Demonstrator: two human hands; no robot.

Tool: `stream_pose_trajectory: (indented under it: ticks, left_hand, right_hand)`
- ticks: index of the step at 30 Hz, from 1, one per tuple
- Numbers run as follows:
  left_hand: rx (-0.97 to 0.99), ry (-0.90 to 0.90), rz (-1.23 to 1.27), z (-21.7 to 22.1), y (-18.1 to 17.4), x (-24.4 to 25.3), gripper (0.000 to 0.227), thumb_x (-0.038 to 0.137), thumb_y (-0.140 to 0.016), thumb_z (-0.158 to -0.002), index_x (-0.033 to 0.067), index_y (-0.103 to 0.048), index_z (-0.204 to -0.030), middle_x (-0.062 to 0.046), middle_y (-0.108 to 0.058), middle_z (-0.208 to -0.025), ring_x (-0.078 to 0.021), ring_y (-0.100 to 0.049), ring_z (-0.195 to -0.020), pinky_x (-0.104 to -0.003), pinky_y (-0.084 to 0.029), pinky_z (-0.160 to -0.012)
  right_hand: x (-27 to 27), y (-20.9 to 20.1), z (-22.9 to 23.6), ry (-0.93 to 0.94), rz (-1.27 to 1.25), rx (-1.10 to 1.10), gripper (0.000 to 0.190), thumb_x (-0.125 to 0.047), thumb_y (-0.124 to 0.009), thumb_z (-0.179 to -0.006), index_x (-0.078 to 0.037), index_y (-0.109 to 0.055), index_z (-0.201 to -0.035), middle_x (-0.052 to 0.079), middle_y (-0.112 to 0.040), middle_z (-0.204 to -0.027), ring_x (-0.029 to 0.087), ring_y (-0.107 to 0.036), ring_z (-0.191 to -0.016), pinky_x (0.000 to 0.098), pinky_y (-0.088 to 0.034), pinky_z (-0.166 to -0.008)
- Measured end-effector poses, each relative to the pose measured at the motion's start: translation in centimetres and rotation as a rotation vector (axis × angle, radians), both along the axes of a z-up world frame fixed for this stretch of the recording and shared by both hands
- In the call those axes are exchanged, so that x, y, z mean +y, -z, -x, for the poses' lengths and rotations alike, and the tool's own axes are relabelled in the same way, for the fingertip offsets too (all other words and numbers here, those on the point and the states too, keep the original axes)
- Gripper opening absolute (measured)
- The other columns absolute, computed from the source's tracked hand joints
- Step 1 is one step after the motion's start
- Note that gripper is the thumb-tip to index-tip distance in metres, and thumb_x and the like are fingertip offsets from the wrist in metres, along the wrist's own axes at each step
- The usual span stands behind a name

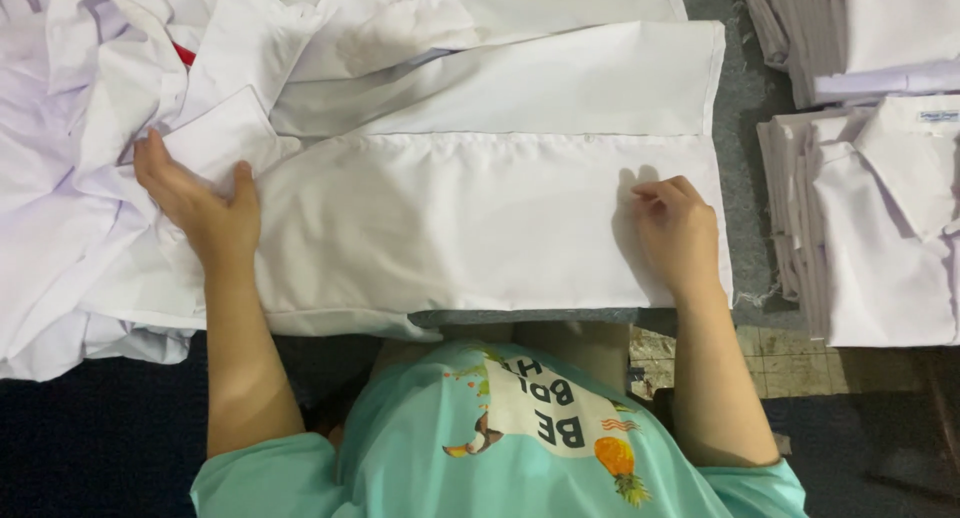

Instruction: Folding white shirts on a padded work surface

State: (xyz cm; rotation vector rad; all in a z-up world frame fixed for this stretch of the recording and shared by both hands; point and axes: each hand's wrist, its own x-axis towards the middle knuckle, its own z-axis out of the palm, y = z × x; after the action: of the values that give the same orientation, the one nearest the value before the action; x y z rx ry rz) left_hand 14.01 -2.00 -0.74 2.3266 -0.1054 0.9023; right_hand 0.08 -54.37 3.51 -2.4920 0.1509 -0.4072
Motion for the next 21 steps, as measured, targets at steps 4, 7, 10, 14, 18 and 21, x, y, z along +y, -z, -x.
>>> stream_pose_trajectory:
  ticks: [4,7,10,14,18,21]
  left_hand:
    - [-0.003,0.003,0.034,0.1,0.1,0.1,0.083,-0.002,-0.082,-0.092,0.0004,-0.026,-0.154,-0.028,-0.031,-0.153,-0.0491,-0.032,-0.147,-0.060,-0.025,-0.125]
    - [-0.014,0.020,0.037,0.3,-0.3,-0.1,0.082,-0.002,-0.082,-0.092,0.0009,-0.027,-0.153,-0.029,-0.032,-0.153,-0.0489,-0.032,-0.147,-0.059,-0.024,-0.125]
    - [-0.027,0.006,0.016,-0.1,0.3,0.3,0.081,0.003,-0.080,-0.091,-0.0001,-0.028,-0.153,-0.031,-0.033,-0.152,-0.0505,-0.036,-0.145,-0.059,-0.026,-0.124]
    - [0.011,-0.005,0.048,-0.2,0.4,0.4,0.082,0.002,-0.081,-0.091,0.0015,-0.027,-0.153,-0.030,-0.032,-0.153,-0.0501,-0.035,-0.146,-0.060,-0.025,-0.125]
    - [-0.037,-0.012,0.132,0.1,0.4,0.1,0.089,-0.001,-0.087,-0.090,-0.0013,-0.025,-0.155,-0.025,-0.035,-0.153,-0.0452,-0.038,-0.147,-0.052,-0.028,-0.129]
    - [-0.042,-0.060,0.189,-0.1,1.3,0.4,0.094,-0.001,-0.092,-0.088,-0.0025,-0.025,-0.154,-0.026,-0.036,-0.154,-0.0452,-0.042,-0.144,-0.050,-0.034,-0.128]
  right_hand:
    - [-0.2,3.1,-1.5,0.018,0.226,-0.098,0.007,-0.005,-0.075,-0.093,-0.008,-0.082,-0.094,0.005,-0.069,-0.096,0.028,-0.065,-0.085,0.0484,-0.044,-0.070]
    - [0.7,2.5,-1.6,0.012,0.298,-0.024,0.006,-0.007,-0.071,-0.096,-0.008,-0.078,-0.096,0.003,-0.068,-0.097,0.031,-0.064,-0.093,0.0472,-0.040,-0.076]
    - [0.9,2.4,-1.4,-0.015,0.324,0.039,0.010,-0.008,-0.061,-0.096,-0.004,-0.070,-0.097,0.012,-0.069,-0.103,0.036,-0.062,-0.094,0.0533,-0.041,-0.082]
    - [1.1,-2.0,-0.3,-0.029,0.163,0.197,0.017,-0.003,-0.048,-0.107,0.004,-0.063,-0.108,0.020,-0.070,-0.105,0.029,-0.068,-0.081,0.0505,-0.050,-0.090]
    - [-4.9,-1.2,1.2,0.309,-0.037,0.111,0.017,0.000,-0.045,-0.111,0.002,-0.059,-0.120,0.019,-0.063,-0.118,0.034,-0.059,-0.105,0.0490,-0.048,-0.088]
    - [-9.8,2.0,2.3,0.310,0.055,-0.190,0.022,0.004,-0.047,-0.120,0.004,-0.068,-0.112,0.016,-0.070,-0.101,0.027,-0.065,-0.088,0.0395,-0.052,-0.074]
